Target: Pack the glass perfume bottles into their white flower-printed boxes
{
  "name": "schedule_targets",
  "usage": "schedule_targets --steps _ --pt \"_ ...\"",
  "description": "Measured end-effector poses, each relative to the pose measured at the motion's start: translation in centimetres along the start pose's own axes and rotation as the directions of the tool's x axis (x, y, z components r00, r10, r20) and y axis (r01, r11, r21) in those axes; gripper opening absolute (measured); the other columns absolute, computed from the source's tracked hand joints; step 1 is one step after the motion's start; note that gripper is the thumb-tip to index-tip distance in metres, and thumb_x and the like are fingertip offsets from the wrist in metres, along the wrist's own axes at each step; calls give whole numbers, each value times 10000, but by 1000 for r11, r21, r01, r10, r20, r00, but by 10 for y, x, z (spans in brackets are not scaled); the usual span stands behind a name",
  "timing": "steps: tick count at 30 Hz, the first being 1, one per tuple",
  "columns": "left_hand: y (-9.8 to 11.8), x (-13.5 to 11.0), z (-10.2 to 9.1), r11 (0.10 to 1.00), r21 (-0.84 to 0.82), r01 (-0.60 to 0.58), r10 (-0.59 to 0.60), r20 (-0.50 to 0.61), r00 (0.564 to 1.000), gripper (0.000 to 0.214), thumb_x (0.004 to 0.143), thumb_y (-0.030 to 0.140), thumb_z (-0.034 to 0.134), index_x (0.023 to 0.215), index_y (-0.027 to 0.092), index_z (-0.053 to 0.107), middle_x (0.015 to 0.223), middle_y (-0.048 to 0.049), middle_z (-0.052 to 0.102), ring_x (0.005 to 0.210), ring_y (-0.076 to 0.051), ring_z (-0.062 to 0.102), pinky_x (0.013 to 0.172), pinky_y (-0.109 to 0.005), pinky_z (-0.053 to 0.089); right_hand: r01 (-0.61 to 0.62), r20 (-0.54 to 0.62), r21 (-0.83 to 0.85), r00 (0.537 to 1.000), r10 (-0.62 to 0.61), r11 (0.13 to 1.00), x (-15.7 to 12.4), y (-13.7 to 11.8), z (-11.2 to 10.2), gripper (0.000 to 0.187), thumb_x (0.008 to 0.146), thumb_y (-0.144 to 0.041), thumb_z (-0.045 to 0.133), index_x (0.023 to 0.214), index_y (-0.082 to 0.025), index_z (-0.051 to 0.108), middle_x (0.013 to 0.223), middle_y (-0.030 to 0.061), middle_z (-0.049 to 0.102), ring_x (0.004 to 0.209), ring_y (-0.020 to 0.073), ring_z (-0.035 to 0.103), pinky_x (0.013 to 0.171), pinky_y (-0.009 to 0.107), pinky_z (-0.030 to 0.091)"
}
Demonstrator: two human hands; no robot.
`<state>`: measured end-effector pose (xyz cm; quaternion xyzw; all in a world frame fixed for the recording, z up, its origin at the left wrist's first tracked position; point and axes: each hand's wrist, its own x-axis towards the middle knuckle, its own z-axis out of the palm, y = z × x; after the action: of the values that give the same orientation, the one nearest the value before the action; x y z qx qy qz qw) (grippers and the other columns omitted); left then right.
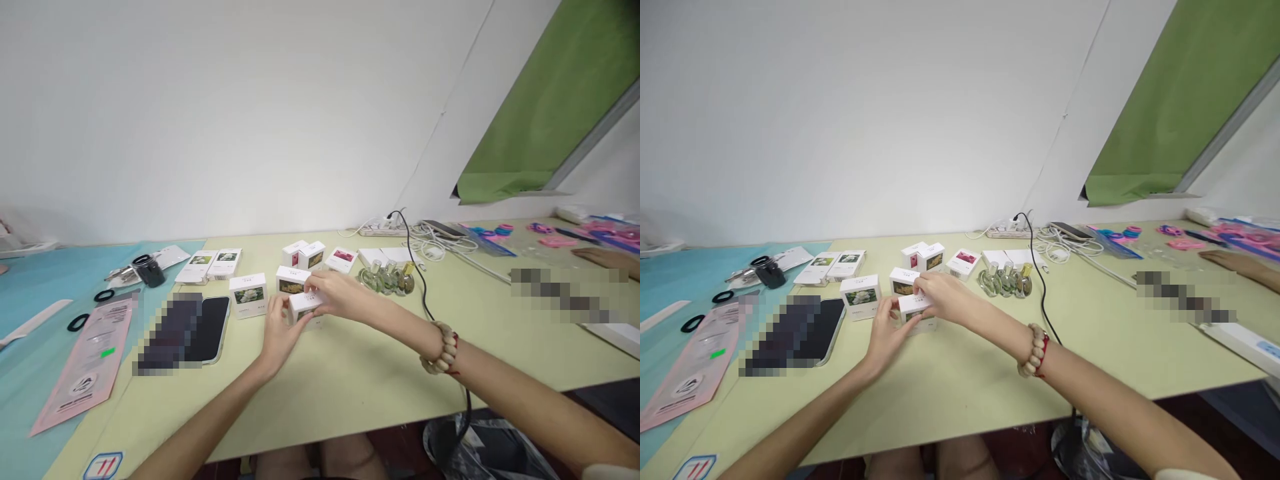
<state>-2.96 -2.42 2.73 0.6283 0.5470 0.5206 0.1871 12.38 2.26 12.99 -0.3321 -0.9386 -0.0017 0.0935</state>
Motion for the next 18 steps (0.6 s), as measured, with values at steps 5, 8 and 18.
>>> schedule_targets --steps 5,8,18 --pt "6 -1 -1 990 -144 3 17 135 991 402 675 371 654 984 192 468 939 -38 552 861 -168 543 724 -287 433 126 86 -27 989 -123 992 6 -4 -6 293 609 -98 724 851 -166 571 850 30 597 808 173 536 647 241 332" --pt "6 2 -5 927 -370 54 66 305 950 625 673 300 661 1216 217 361 1183 -87 491 1062 -198 502 867 -318 419 191 103 -14 977 -188 982 8 -2 -9 337 618 -110 728 908 -162 564 872 42 599 811 172 527 655 241 331" --pt "-5 11 -11 859 -422 290 30 607 794 676 665 340 685 1255 189 390 1164 -112 540 1068 -246 513 911 -383 407 241 93 55 965 -245 969 6 2 -8 358 607 -179 758 916 -172 577 889 30 590 849 166 506 678 240 335"
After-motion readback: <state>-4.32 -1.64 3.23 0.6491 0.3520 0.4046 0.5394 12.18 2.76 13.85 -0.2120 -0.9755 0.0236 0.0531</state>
